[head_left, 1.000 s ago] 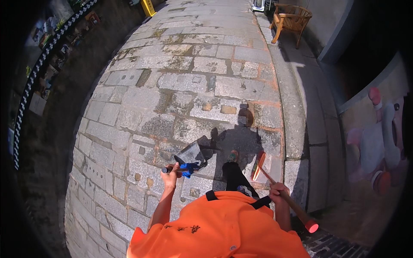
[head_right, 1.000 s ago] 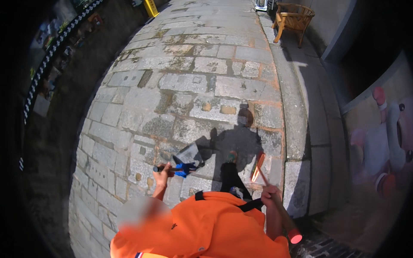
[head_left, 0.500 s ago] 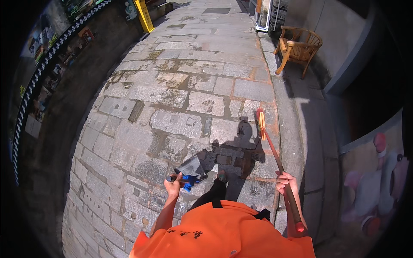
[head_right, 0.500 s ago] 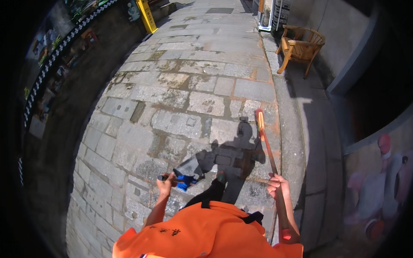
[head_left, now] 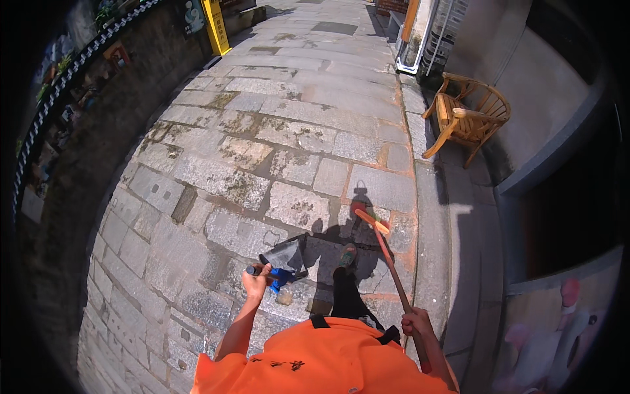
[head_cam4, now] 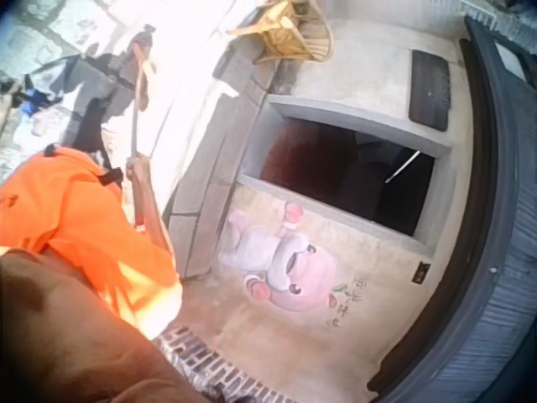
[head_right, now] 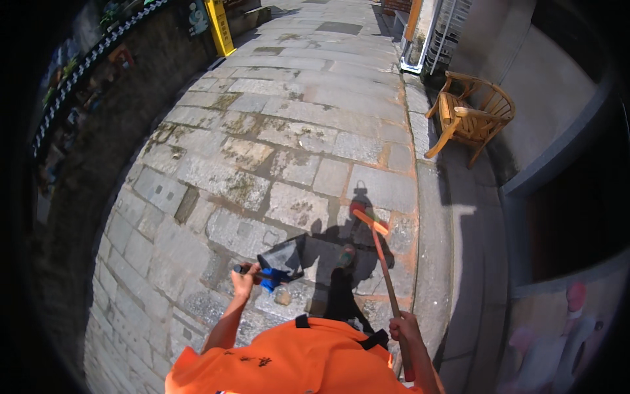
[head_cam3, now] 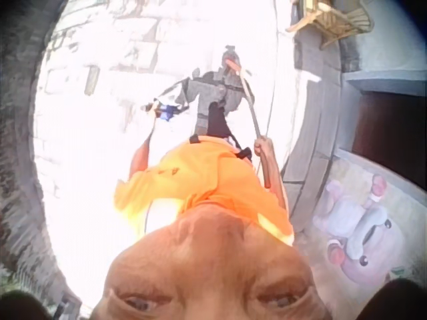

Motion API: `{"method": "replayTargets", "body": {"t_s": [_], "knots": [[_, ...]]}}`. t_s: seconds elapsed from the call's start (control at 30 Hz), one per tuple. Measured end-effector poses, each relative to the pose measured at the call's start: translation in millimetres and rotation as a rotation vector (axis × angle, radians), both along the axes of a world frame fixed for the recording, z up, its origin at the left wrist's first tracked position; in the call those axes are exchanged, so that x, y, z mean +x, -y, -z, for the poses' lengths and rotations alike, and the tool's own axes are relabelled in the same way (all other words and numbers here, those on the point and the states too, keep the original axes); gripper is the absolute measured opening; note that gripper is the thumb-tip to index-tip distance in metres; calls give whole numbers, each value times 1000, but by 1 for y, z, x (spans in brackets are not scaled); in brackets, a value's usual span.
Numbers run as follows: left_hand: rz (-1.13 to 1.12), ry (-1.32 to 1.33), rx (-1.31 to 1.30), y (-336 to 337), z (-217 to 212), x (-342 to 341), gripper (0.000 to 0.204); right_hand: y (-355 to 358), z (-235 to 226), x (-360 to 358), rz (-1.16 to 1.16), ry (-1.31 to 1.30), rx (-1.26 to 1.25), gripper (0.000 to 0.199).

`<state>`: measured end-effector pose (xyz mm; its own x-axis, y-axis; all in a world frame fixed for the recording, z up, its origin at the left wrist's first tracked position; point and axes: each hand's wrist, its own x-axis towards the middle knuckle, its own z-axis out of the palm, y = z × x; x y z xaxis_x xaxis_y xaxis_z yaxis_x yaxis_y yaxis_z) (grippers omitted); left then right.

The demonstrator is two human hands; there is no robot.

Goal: The person sweeps a stone-paved sidewalk using a broom and dustpan, collecting debris into the dustpan. They then walk to a trash bin, empty the dustpan, and walk back along the path.

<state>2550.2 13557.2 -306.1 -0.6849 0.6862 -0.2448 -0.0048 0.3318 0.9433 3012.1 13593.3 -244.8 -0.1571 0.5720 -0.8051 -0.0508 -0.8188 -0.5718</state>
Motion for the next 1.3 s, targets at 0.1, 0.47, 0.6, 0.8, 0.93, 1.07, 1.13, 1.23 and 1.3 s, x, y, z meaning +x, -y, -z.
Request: {"method": "replayTargets", "body": {"t_s": [0.1,0.47,0.6,0.8,0.93,1.07,1.13,1.23,1.3], "knots": [[-3,-22,-36,-78,16,-17,20,-88,10,-13,-89,25,34,8],[-109,25,-56,-368,-16,-47,20,-435,-27,-86,-485,123,254,22],[-93,29,-110,-459,12,-71,20,-545,-10,-128,-620,168,312,33],[-103,92,-109,-609,66,-116,19,-724,0,-203,-930,324,388,46],[-60,135,-147,-679,91,-158,18,-831,29,-246,-1200,381,699,44],[12,141,-203,-730,113,-208,19,-914,45,-298,-1424,524,758,49],[-11,191,-204,-752,119,-227,14,-949,63,-322,-1528,633,795,51],[104,177,-187,-784,136,-258,15,-998,97,-347,-1741,725,897,52],[74,228,-159,-803,145,-263,15,-1025,92,-354,-1945,786,940,51]]}}
